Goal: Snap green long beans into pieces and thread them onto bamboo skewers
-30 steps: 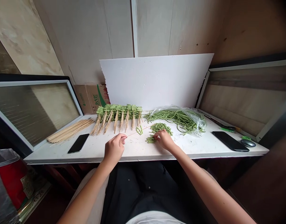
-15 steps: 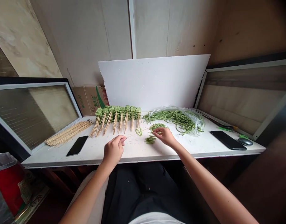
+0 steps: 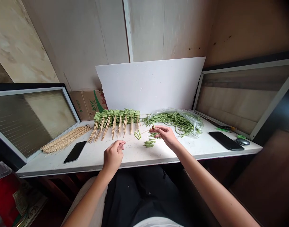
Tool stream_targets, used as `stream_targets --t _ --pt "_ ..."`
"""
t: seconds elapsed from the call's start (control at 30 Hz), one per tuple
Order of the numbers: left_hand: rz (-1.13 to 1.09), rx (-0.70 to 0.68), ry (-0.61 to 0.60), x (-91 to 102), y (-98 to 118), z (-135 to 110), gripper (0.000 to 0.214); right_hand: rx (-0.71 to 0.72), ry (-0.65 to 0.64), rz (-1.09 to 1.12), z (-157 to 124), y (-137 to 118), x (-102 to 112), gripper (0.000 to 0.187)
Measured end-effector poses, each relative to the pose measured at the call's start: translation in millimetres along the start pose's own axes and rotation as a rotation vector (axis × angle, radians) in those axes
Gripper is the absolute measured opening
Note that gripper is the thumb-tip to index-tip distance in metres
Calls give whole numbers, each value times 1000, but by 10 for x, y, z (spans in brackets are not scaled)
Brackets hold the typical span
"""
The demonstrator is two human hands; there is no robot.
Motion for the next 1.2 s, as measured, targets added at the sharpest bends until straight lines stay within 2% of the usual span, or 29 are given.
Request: stream_targets --t 0.27,1.2 --pt "24 15 -4 0 13 4 20 11 -11 13 -28 -25 -71 33" --pt "31 34 -6 6 5 16 20 -8 11 42 -37 1 -95 34"
Point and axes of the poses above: each hand's wrist, its own z-axis towards the middle knuckle, its own x-axis out of the back of the hand, y = z × x, the point moved 4 cm from there along z, towards the middle knuckle, and after that the axes turned 1 degree about y, right-handed, at the moved point
